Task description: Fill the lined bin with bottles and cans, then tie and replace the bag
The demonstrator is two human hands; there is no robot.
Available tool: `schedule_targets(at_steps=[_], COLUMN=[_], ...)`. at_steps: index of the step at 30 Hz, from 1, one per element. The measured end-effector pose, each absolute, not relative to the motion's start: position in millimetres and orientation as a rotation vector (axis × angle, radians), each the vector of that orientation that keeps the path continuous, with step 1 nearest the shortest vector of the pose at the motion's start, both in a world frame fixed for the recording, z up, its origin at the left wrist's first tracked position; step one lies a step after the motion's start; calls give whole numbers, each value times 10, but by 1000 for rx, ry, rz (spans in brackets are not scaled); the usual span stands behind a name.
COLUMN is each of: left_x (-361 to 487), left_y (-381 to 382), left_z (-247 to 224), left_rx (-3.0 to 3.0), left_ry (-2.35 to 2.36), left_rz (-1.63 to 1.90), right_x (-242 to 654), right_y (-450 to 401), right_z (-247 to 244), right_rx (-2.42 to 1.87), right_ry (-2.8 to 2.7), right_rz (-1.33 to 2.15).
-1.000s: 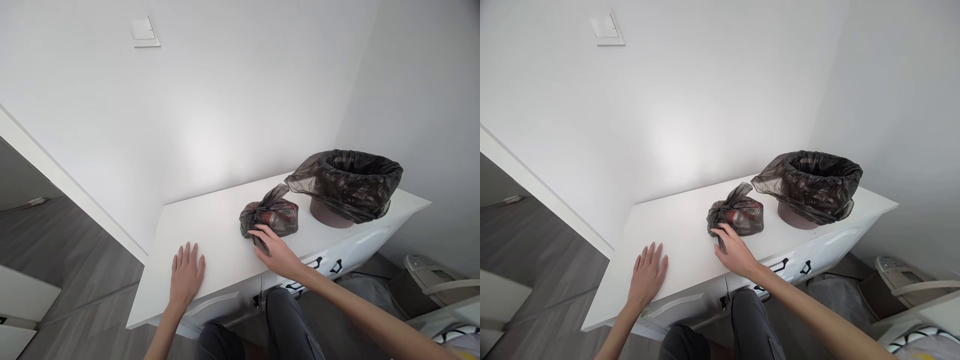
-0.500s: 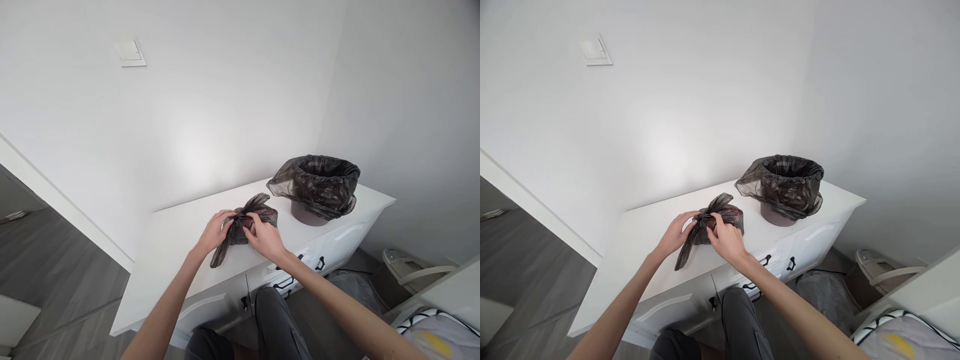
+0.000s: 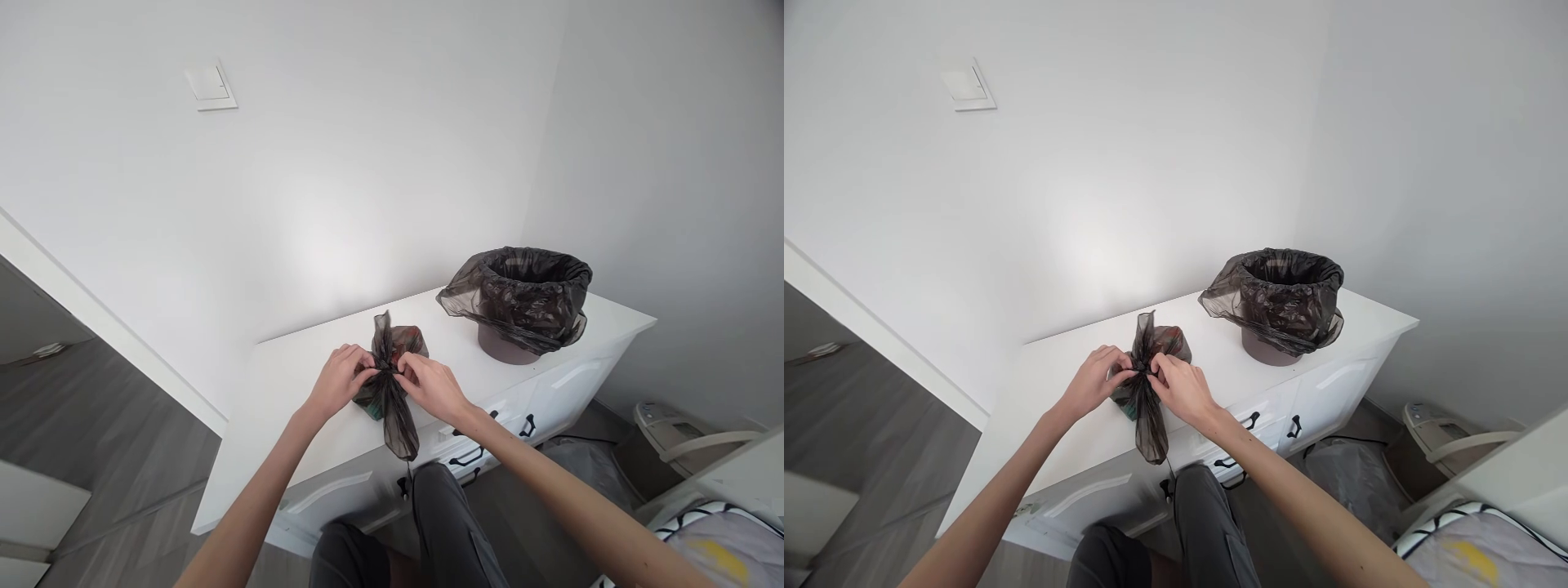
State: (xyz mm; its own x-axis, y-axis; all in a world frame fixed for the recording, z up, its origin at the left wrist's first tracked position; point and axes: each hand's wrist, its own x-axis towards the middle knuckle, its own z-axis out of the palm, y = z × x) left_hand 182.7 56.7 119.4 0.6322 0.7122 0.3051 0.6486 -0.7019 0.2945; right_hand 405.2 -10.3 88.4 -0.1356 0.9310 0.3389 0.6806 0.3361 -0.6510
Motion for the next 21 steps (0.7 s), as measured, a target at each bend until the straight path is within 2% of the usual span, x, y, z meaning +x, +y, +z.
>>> schedule_targets(at_steps=[5, 13, 21], left_x=[1514, 1213, 1565], left_y=[506, 350, 193], left_z=[1230, 1275, 1519], left_rx=[2679, 2243, 2623], left_ry=[1289, 1539, 1427], left_rz=[686, 854, 680], right_x=[4157, 4313, 4046], right_y=[-173, -154, -90], right_z=[860, 627, 735], right_rx=[-1324, -1315, -1360], right_ry=[-1806, -1621, -1939], right_rz=[511, 575, 38])
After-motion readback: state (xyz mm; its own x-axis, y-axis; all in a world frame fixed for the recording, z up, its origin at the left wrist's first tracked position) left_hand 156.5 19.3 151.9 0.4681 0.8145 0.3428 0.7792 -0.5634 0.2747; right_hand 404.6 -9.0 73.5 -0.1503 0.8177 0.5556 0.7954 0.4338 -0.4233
